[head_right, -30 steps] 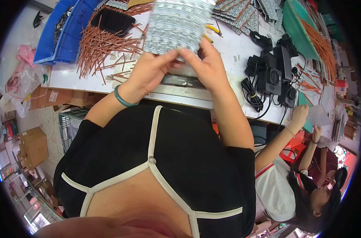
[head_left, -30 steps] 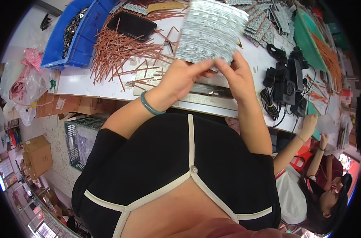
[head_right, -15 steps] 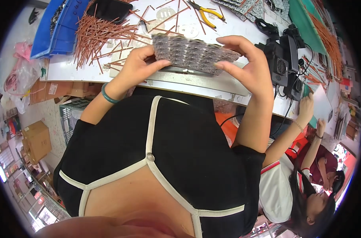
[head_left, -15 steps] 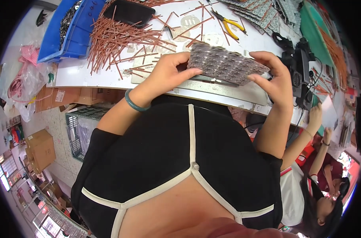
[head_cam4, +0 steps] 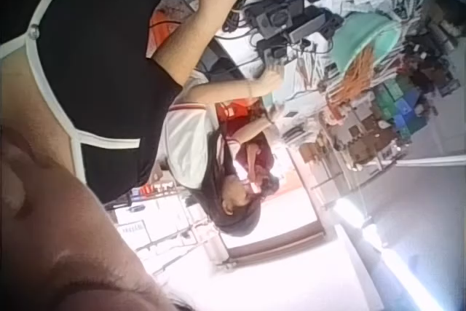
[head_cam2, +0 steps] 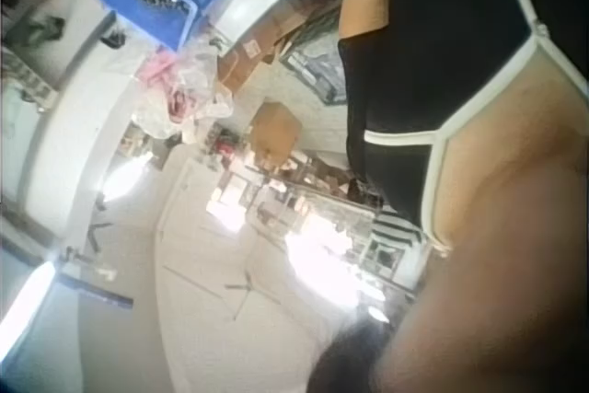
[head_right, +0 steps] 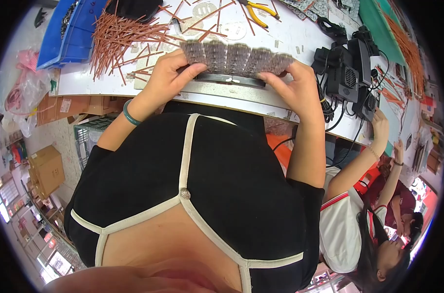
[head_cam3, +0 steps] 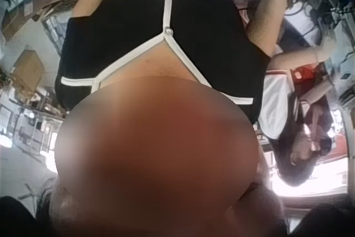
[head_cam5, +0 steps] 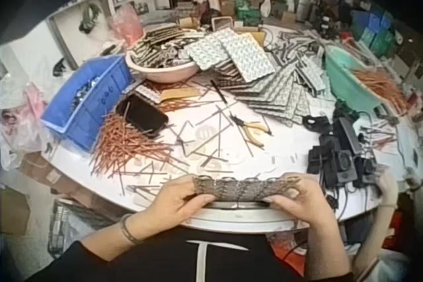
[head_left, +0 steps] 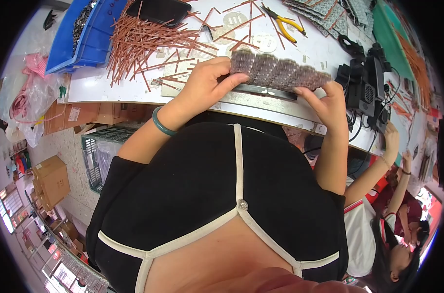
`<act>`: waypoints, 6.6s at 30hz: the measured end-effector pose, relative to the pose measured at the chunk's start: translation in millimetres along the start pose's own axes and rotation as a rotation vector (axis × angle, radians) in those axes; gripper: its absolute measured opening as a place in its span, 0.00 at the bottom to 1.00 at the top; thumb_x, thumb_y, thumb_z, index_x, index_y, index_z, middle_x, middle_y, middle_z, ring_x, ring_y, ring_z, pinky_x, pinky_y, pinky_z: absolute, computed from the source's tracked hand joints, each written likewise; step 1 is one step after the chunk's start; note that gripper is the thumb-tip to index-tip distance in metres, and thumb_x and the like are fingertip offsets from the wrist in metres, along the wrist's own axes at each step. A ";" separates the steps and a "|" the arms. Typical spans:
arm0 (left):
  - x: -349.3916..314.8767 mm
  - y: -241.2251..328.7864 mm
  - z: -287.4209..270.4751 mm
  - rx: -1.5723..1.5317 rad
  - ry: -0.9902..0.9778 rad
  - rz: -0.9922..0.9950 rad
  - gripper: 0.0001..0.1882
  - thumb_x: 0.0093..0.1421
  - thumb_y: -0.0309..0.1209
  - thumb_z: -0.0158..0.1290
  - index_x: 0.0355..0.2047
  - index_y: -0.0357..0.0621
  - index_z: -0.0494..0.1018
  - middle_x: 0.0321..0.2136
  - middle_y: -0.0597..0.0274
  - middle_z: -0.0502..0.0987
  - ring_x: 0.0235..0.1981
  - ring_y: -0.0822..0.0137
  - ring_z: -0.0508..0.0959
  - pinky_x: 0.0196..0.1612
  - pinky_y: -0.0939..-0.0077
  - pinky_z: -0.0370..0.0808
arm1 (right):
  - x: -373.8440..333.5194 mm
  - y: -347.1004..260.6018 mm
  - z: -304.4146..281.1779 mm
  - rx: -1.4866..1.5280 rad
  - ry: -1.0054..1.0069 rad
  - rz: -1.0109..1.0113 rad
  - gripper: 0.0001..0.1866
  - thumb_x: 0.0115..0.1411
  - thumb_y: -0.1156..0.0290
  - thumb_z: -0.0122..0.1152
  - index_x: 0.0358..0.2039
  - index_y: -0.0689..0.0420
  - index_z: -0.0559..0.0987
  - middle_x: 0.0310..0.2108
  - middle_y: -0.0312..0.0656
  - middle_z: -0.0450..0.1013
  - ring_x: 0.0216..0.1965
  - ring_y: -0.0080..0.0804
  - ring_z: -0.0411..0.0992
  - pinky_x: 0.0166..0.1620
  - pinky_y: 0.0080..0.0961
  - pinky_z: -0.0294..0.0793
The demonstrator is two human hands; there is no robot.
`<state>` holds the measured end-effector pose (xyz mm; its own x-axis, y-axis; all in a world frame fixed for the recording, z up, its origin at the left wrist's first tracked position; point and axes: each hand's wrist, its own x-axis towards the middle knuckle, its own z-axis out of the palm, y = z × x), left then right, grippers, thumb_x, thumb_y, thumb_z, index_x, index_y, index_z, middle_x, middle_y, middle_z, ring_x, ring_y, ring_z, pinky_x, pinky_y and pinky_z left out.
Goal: Assemble cylindrical battery cells into plastic grids and apply insulation layers to create battery packs.
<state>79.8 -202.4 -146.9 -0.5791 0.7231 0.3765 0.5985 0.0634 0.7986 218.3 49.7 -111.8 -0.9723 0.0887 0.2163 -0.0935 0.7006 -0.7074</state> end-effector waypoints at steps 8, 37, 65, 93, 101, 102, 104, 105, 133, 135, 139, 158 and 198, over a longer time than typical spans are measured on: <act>11.3 -4.7 4.8 -0.139 -0.078 -0.354 0.14 0.61 0.34 0.53 0.25 0.36 0.70 0.16 0.75 0.62 0.21 0.81 0.58 0.23 0.82 0.56 | 8.1 8.6 22.4 0.780 -0.002 0.482 0.14 0.57 0.75 0.58 0.44 0.61 0.72 0.33 0.36 0.75 0.31 0.18 0.71 0.37 0.14 0.70; 37.7 13.2 -44.7 0.382 0.220 0.608 0.17 0.48 0.21 0.57 0.40 0.46 0.78 0.40 0.58 0.76 0.43 0.59 0.74 0.45 0.70 0.70 | 25.7 -22.2 33.4 1.416 0.153 0.313 0.28 0.62 0.60 0.49 0.56 0.68 0.62 0.52 0.50 0.68 0.50 0.38 0.70 0.54 0.33 0.68; -21.9 0.5 -63.7 0.371 -0.188 0.148 0.32 0.53 0.44 0.57 0.56 0.45 0.64 0.54 0.52 0.66 0.55 0.53 0.66 0.59 0.53 0.58 | 3.5 20.1 6.4 1.162 0.519 0.241 0.18 0.59 0.78 0.53 0.51 0.61 0.68 0.41 0.41 0.74 0.34 0.27 0.74 0.28 0.21 0.73; 64.6 9.8 -56.4 -0.149 -0.161 -0.041 0.13 0.59 0.32 0.54 0.43 0.40 0.74 0.37 0.62 0.75 0.36 0.73 0.73 0.38 0.79 0.71 | 34.6 -34.9 -8.8 0.576 0.131 0.181 0.09 0.58 0.74 0.58 0.38 0.65 0.76 0.33 0.33 0.75 0.34 0.16 0.68 0.40 0.15 0.65; 44.2 38.2 -26.8 -0.661 -0.113 -0.330 0.14 0.62 0.36 0.52 0.42 0.38 0.72 0.26 0.67 0.75 0.21 0.80 0.72 0.24 0.88 0.70 | 29.2 -12.2 -21.9 1.011 0.066 0.079 0.25 0.59 0.65 0.51 0.52 0.68 0.67 0.44 0.47 0.72 0.43 0.28 0.71 0.48 0.21 0.67; 43.2 37.0 -22.9 -0.752 -0.011 -0.342 0.14 0.62 0.34 0.52 0.43 0.38 0.71 0.27 0.66 0.75 0.22 0.80 0.73 0.24 0.89 0.71 | 24.3 6.4 -18.0 1.024 0.134 0.074 0.33 0.56 0.59 0.55 0.56 0.68 0.63 0.51 0.49 0.68 0.49 0.33 0.69 0.53 0.26 0.66; 38.6 34.9 -12.2 -0.837 0.099 -0.355 0.14 0.62 0.33 0.52 0.44 0.38 0.70 0.28 0.66 0.76 0.23 0.80 0.75 0.25 0.89 0.72 | 20.5 -3.8 4.1 1.143 0.269 0.263 0.34 0.55 0.62 0.59 0.57 0.68 0.61 0.55 0.48 0.65 0.53 0.34 0.66 0.55 0.29 0.65; 36.3 34.6 -6.3 -0.854 0.061 -0.363 0.14 0.62 0.32 0.52 0.45 0.38 0.70 0.30 0.65 0.76 0.25 0.79 0.75 0.26 0.89 0.72 | 16.4 -4.1 16.6 1.050 0.287 0.272 0.36 0.52 0.66 0.64 0.58 0.67 0.61 0.55 0.46 0.65 0.54 0.33 0.65 0.55 0.29 0.64; 25.5 34.3 16.2 -1.014 0.076 -0.340 0.24 0.69 0.44 0.34 0.54 0.36 0.61 0.47 0.59 0.71 0.48 0.70 0.71 0.53 0.74 0.68 | 15.5 -40.2 53.2 1.021 0.180 0.417 0.22 0.53 0.79 0.61 0.49 0.64 0.69 0.43 0.45 0.74 0.41 0.31 0.74 0.47 0.28 0.73; 29.6 53.7 13.1 -1.260 0.133 -0.576 0.21 0.68 0.44 0.38 0.49 0.39 0.64 0.38 0.60 0.74 0.36 0.70 0.75 0.40 0.75 0.74 | 12.7 -40.7 59.1 1.230 0.154 0.402 0.24 0.54 0.74 0.62 0.51 0.63 0.67 0.44 0.44 0.73 0.42 0.31 0.74 0.47 0.28 0.74; 30.7 34.6 8.4 -1.369 0.022 -0.526 0.17 0.68 0.44 0.39 0.36 0.42 0.65 0.21 0.63 0.69 0.19 0.72 0.69 0.24 0.81 0.68 | 12.4 -32.5 70.6 1.459 0.184 0.380 0.27 0.54 0.71 0.63 0.52 0.63 0.67 0.44 0.43 0.73 0.42 0.30 0.74 0.47 0.29 0.75; 21.4 35.0 15.6 -1.158 -0.009 -0.476 0.21 0.64 0.39 0.49 0.50 0.37 0.65 0.43 0.60 0.74 0.44 0.73 0.73 0.48 0.74 0.71 | 20.2 -54.1 68.9 0.617 0.193 0.227 0.14 0.65 0.70 0.50 0.48 0.63 0.69 0.41 0.39 0.72 0.40 0.20 0.68 0.45 0.20 0.68; 55.4 39.1 27.1 -0.848 0.361 -0.290 0.09 0.65 0.28 0.45 0.43 0.37 0.67 0.36 0.64 0.75 0.37 0.76 0.73 0.41 0.79 0.71 | 53.1 -52.0 72.4 1.144 0.230 0.224 0.22 0.61 0.75 0.53 0.55 0.62 0.63 0.41 0.38 0.68 0.44 0.20 0.66 0.49 0.18 0.65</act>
<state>86.2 -141.2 -107.6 -0.8615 0.4933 0.1203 -0.1111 -0.4142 0.9034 156.0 -33.3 -112.2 -0.9410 0.3357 0.0441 -0.1767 -0.3758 -0.9097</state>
